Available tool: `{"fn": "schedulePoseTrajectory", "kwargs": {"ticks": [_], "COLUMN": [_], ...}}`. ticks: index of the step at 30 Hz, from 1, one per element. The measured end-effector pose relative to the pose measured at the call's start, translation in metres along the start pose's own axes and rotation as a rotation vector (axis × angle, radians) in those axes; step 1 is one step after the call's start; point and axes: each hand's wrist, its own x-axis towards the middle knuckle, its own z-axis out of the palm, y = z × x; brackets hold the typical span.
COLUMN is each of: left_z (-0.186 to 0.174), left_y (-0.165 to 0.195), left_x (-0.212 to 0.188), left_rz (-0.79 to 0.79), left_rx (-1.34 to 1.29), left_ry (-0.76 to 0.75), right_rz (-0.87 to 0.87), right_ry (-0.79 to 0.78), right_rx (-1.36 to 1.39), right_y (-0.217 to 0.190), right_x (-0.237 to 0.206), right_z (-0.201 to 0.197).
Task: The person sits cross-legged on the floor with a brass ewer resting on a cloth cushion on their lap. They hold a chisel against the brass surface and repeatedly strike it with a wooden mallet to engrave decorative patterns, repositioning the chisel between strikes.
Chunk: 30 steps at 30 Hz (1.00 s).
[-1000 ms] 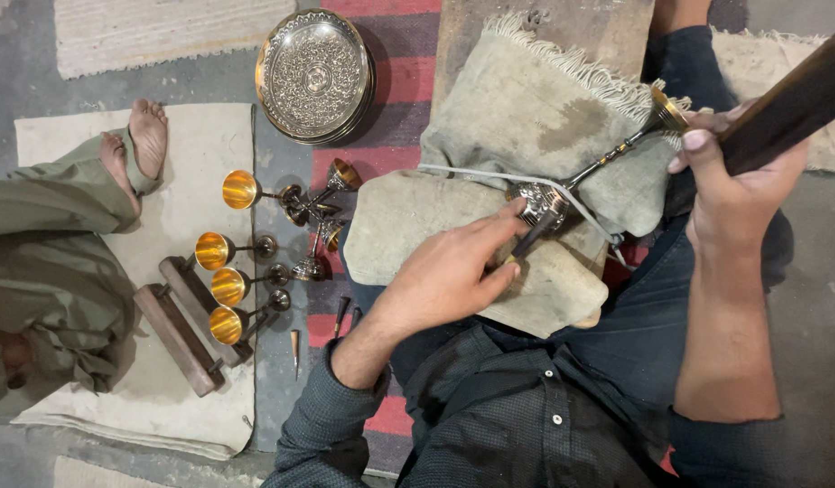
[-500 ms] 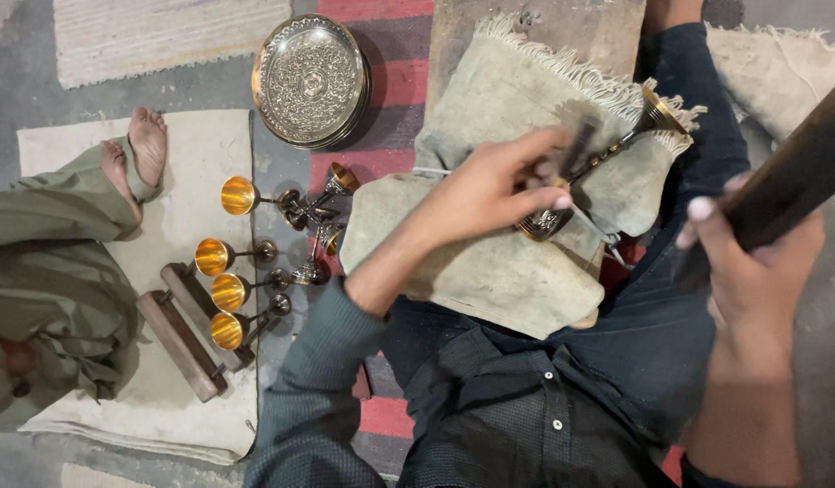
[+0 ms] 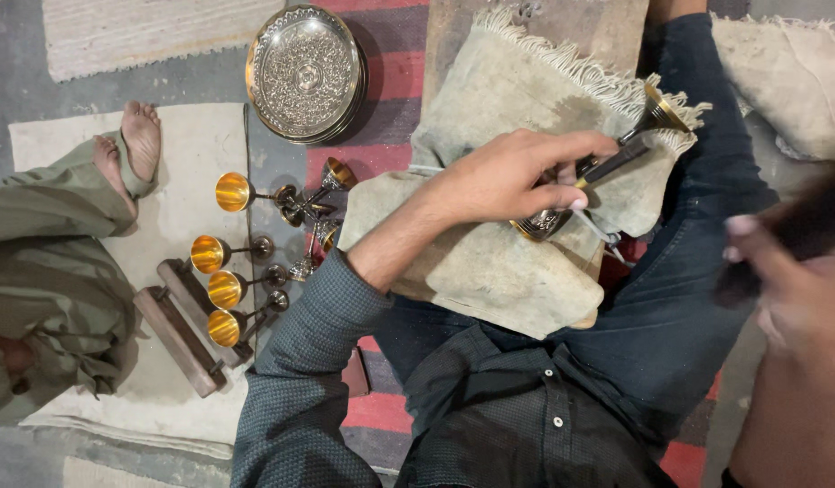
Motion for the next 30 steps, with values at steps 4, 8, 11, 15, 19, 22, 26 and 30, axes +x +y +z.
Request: {"fn": "schedulePoseTrajectory", "kwargs": {"ticks": [4, 8, 11, 15, 19, 22, 26, 30], "left_z": [0.0, -0.001, -0.003, -0.002, -0.001, 0.0, -0.001, -0.001], "left_y": [0.002, 0.003, 0.002, 0.0, -0.004, -0.006, -0.008, -0.01], "left_x": [0.001, 0.002, 0.003, 0.002, 0.002, 0.002, -0.009, -0.03], "left_rz": [-0.022, 0.014, -0.002, 0.032, 0.006, 0.058, -0.086, -0.066], "left_rx": [0.002, -0.029, -0.014, -0.038, -0.089, -0.069, -0.187, -0.221], "left_ry": [-0.003, -0.006, -0.027, -0.016, -0.034, -0.024, -0.002, 0.081], "right_rz": [-0.043, -0.113, -0.166, -0.079, -0.134, -0.004, -0.24, -0.109], "right_ry": [0.001, -0.109, -0.115, -0.097, -0.138, -0.12, -0.111, -0.091], "right_rx": [-0.208, -0.585, -0.704, -0.486, -0.537, -0.515, -0.801, -0.834], "right_y": [0.0, -0.002, 0.003, 0.007, 0.001, -0.007, -0.018, -0.006], "right_x": [0.006, 0.014, 0.017, 0.017, 0.014, 0.01, 0.005, -0.009], "right_z": [-0.008, -0.019, -0.024, -0.027, -0.025, -0.021, -0.024, -0.039]}}
